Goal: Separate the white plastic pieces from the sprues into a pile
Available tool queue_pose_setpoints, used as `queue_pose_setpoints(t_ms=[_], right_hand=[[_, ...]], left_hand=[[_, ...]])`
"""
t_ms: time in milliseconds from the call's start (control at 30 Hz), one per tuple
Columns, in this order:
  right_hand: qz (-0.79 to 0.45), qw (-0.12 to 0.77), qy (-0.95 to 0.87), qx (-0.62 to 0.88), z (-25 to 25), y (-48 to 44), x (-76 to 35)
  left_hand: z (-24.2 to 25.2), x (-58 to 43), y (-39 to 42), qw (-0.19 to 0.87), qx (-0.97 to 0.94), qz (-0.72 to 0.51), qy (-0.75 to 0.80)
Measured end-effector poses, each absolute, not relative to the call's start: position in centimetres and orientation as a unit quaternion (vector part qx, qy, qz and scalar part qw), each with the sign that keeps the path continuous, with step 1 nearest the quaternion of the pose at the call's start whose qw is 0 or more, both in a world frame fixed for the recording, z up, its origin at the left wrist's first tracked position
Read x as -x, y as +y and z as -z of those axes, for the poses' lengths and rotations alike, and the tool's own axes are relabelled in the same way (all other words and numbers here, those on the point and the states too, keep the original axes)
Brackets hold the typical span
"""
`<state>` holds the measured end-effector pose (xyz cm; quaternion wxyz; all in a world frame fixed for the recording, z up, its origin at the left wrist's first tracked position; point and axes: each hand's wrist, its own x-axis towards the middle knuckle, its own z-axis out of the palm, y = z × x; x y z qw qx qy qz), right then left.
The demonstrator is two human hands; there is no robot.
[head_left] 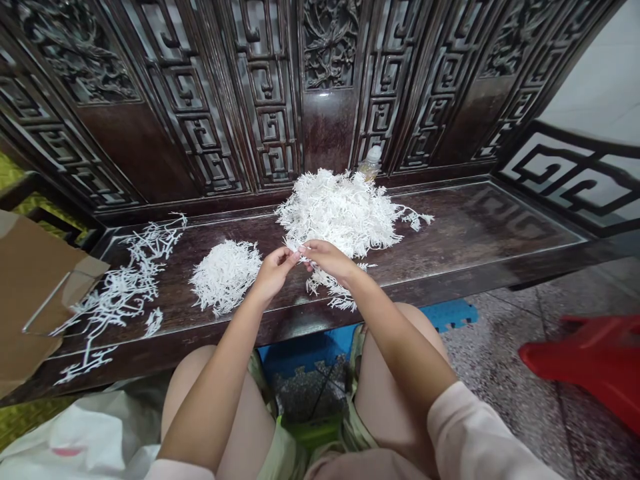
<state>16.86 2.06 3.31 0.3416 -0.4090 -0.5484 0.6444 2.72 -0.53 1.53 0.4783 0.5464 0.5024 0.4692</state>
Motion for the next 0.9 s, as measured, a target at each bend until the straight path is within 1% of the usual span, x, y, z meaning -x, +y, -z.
queue_pose_setpoints(t_ms=[100,233,300,400,533,700,833,900], right_hand=[[-0.672,0.311,-0.552,0.383,-3.6,2.2,-17.4],[-0.676,0.245,-0.596,0.357,-3.7,2.4,-18.0],[-0.650,0.258,-0.613,0.368,-3.6,2.4,-18.1],[-0.590,0.314,-0.622,0.407,-3.5,2.4,-17.9],[-0.524,0.345,-0.652,0.425,-3.2,2.4,-17.6],[-0.480,0.347,-0.684,0.426,-2.8,2.5,-17.5],[-0.476,0.332,-0.692,0.429,-2.3,2.5,-17.4],[-0.471,0.340,-0.685,0.440,-2.0,2.6,-17.1]], left_hand=[[-1.7,-2.7,-0.6,0.482,-0.537,-0.476,0.503],[-1.7,-2.7,-0.6,0.486,-0.521,-0.485,0.506],[-1.6,-2.6,-0.5,0.494,-0.531,-0.475,0.498],[-1.6,-2.7,-0.6,0.500,-0.565,-0.440,0.487],[-1.6,-2.9,-0.6,0.469,-0.594,-0.425,0.496],[-1.0,-2.7,-0.4,0.477,-0.597,-0.410,0.498],[-0.5,-2.6,-0.2,0.494,-0.593,-0.403,0.491],[-0.5,-2.7,-0.2,0.483,-0.604,-0.412,0.481]])
